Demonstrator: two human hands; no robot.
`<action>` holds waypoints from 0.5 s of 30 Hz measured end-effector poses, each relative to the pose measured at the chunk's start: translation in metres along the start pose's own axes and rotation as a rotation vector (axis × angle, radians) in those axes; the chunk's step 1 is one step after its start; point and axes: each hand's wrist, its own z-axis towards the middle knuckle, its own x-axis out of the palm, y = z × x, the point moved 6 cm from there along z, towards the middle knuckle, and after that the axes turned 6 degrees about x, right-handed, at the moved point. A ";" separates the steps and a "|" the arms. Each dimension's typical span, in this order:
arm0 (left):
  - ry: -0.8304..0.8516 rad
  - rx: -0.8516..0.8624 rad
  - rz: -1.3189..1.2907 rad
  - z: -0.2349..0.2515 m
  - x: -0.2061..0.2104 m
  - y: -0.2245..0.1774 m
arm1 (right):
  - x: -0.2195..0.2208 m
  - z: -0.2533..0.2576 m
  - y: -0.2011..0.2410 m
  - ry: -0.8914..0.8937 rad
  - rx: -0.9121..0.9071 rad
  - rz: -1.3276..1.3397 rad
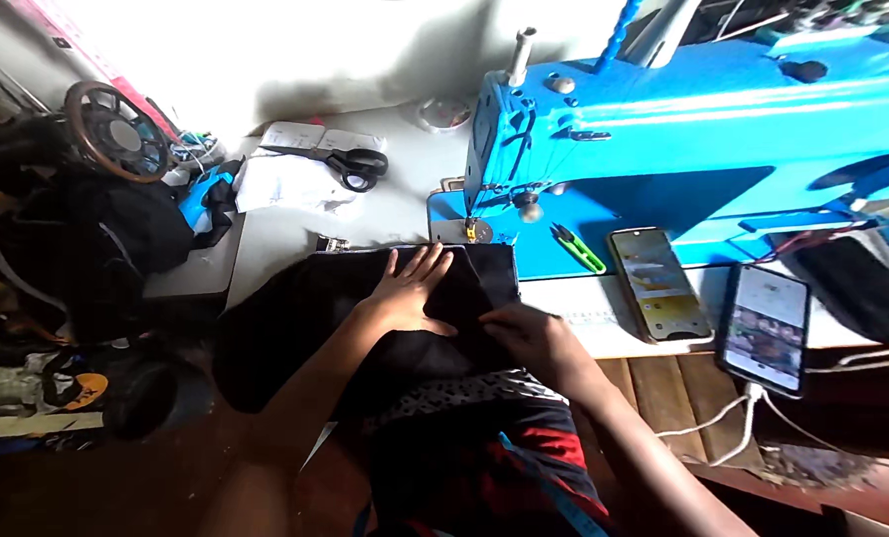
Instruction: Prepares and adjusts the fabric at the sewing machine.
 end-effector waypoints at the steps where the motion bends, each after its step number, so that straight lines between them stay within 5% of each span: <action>1: -0.013 0.014 0.001 0.000 0.001 0.002 | -0.003 0.005 0.003 -0.100 -0.044 -0.079; 6: -0.158 0.123 0.052 0.001 0.007 0.009 | 0.009 0.058 -0.010 -0.076 -0.235 -0.212; 11: -0.505 0.184 0.120 -0.031 0.012 -0.021 | 0.027 0.076 -0.034 -0.046 -0.323 -0.402; 15: -0.380 0.020 0.110 -0.060 0.042 -0.030 | 0.028 0.074 -0.033 -0.034 -0.321 -0.425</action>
